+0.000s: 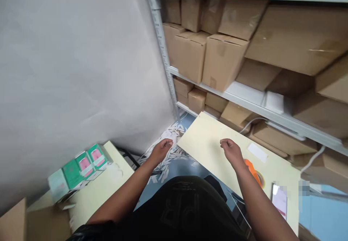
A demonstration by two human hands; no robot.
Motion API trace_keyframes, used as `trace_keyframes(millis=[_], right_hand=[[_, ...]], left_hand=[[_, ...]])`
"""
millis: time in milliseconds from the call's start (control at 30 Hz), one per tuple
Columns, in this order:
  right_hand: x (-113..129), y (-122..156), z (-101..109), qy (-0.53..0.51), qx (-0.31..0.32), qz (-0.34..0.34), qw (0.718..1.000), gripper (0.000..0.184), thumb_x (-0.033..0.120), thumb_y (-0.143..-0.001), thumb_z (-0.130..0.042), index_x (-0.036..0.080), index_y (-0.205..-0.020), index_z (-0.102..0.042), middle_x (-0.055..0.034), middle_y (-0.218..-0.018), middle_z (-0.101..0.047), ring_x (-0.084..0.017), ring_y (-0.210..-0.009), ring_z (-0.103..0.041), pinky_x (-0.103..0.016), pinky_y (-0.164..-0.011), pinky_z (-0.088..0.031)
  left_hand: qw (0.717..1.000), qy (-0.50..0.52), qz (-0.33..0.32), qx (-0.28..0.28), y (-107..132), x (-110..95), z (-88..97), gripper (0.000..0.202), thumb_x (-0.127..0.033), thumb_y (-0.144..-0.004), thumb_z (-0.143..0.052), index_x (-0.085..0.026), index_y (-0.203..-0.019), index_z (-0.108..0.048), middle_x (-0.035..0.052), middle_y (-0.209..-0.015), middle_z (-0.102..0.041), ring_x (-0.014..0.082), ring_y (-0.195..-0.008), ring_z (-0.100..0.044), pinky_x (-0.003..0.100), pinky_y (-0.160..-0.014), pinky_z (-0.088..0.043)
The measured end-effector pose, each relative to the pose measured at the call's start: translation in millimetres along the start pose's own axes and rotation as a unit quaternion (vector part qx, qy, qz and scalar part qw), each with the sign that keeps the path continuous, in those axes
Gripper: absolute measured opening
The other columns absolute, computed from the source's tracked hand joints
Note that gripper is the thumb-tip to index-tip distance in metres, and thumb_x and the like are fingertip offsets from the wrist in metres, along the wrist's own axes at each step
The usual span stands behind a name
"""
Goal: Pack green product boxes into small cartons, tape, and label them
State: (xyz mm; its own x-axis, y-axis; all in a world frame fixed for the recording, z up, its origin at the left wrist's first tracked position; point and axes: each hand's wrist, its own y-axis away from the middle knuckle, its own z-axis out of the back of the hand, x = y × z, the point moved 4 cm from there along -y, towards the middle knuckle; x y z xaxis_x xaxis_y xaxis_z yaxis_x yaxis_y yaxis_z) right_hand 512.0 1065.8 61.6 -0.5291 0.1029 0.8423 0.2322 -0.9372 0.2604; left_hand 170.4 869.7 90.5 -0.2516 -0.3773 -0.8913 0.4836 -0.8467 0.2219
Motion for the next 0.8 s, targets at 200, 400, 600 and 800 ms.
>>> trace_keyframes(millis=[200, 400, 600, 800], right_hand=[[30, -62, -54, 0.088, 0.136, 0.070, 0.984, 0.037, 0.054, -0.086, -0.056, 0.025, -0.101, -0.073, -0.0083, -0.102, -0.079, -0.028, -0.095, -0.075, -0.037, -0.076, -0.056], [59, -109, -132, 0.119, 0.277, 0.131, 0.945, 0.036, 0.053, -0.082, -0.058, 0.025, -0.099, -0.075, -0.0079, -0.094, -0.079, -0.029, -0.089, -0.075, -0.038, -0.076, -0.056], [105, -93, -219, 0.145, 0.409, 0.196, 0.879, 0.038, 0.058, -0.084, -0.057, 0.025, -0.092, -0.074, -0.0071, -0.093, -0.079, -0.030, -0.091, -0.074, -0.037, -0.076, -0.055], [128, -34, -297, 0.161, 0.485, 0.255, 0.821, 0.039, 0.058, -0.083, -0.055, 0.025, -0.091, -0.074, -0.0071, -0.088, -0.078, -0.030, -0.087, -0.073, -0.037, -0.074, -0.054]], left_hand=[[0.993, 0.014, 0.070, -0.096, 14, 40, 18.1, 0.030, -0.044, -0.090, -0.057, -0.021, -0.105, -0.070, 0.0059, -0.105, -0.076, 0.0238, -0.101, -0.070, 0.036, -0.092, -0.054], [0.961, 0.038, 0.152, -0.226, 53, 56, 26.3, 0.034, -0.045, -0.090, -0.058, -0.019, -0.111, -0.068, 0.0069, -0.105, -0.074, 0.0236, -0.100, -0.069, 0.036, -0.091, -0.053], [0.914, 0.025, 0.206, -0.349, 118, 66, 52.5, 0.030, -0.042, -0.089, -0.060, -0.020, -0.109, -0.067, 0.0058, -0.104, -0.074, 0.0229, -0.100, -0.069, 0.035, -0.092, -0.052], [0.869, -0.003, 0.276, -0.411, 201, 96, 87.7, 0.029, -0.042, -0.086, -0.065, -0.021, -0.107, -0.067, 0.0060, -0.108, -0.074, 0.0232, -0.101, -0.069, 0.034, -0.091, -0.052]])
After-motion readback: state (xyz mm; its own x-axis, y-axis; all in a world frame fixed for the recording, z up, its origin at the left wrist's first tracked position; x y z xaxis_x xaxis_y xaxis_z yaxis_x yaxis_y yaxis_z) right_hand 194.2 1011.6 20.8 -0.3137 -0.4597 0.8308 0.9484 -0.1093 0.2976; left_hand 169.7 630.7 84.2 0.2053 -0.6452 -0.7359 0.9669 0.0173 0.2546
